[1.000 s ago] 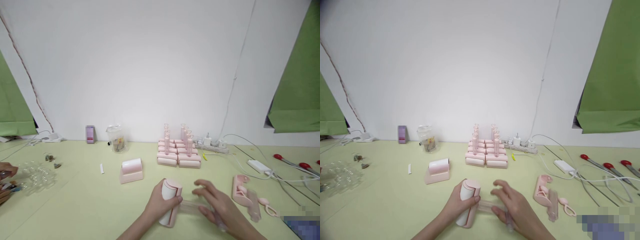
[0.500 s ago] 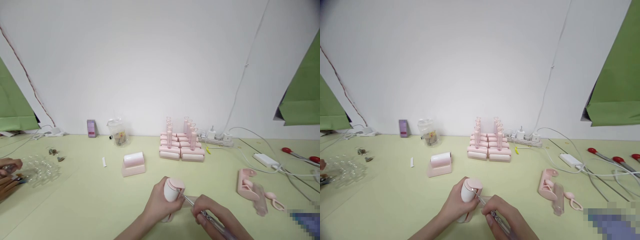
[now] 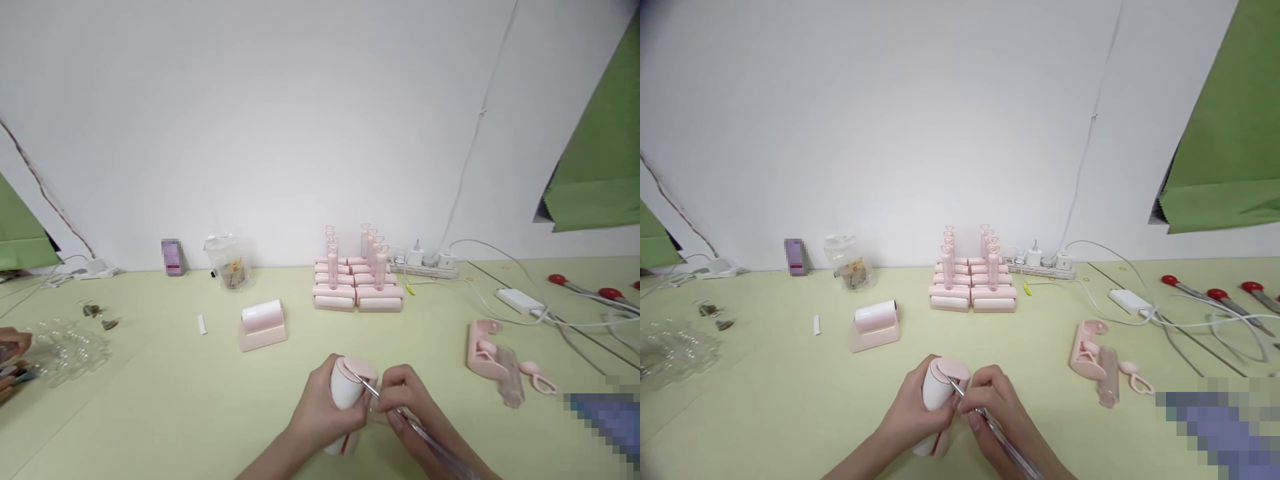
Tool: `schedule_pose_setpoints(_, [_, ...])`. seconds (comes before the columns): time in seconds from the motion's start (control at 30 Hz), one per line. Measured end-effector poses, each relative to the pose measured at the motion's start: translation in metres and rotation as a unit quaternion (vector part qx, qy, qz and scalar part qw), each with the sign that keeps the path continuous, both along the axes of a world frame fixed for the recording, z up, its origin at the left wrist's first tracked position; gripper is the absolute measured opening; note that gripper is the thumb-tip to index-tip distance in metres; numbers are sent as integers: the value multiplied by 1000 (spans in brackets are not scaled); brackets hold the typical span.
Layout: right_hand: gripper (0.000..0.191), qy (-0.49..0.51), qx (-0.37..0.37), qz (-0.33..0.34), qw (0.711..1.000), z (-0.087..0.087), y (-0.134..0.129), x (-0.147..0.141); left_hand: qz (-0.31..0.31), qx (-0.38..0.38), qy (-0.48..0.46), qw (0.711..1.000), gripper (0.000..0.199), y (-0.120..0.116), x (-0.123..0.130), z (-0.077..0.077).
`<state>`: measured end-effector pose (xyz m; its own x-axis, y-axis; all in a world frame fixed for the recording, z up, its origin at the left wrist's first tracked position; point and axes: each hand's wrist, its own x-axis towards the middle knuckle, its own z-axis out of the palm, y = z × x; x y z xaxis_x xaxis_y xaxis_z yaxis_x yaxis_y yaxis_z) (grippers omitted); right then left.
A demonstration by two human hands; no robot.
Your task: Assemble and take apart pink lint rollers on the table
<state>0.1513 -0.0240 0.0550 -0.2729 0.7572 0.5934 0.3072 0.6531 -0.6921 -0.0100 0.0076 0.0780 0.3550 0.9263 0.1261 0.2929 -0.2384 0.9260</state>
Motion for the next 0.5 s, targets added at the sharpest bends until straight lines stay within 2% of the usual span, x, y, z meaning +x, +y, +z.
schedule_pose_setpoints(0.07, [20, -13, 51, -39, 998, -1, 1, 1, 0, 4, -1, 1000, 17, 1, -1, -1])
schedule_pose_setpoints(0.1, [26, -19, 47, -44, 998, -1, 3, 3, 3, 7, -2, 1000, 17, 1, -2, -2])
schedule_pose_setpoints(0.2, [42, -63, -49, -8, 997, -1, 8, 9, 16, 10, -5, 1000, 20, 3, -2, -6])
schedule_pose_setpoints(0.27, [42, -100, -55, 14, 993, -4, 11, 13, 12, 8, -11, 1000, 20, 4, -2, -7])
schedule_pose_setpoints(0.33, [42, -132, 5, 14, 991, -8, 15, 14, 3, 7, -17, 1000, 19, 4, -1, -7])
schedule_pose_setpoints(0.4, [43, -158, 70, -13, 985, -14, 17, 13, 3, 9, -18, 1000, 17, 3, 1, -5])
schedule_pose_setpoints(0.5, [48, -194, 134, -52, 970, -20, 18, 8, 31, 6, -21, 999, 17, 3, 3, -3])
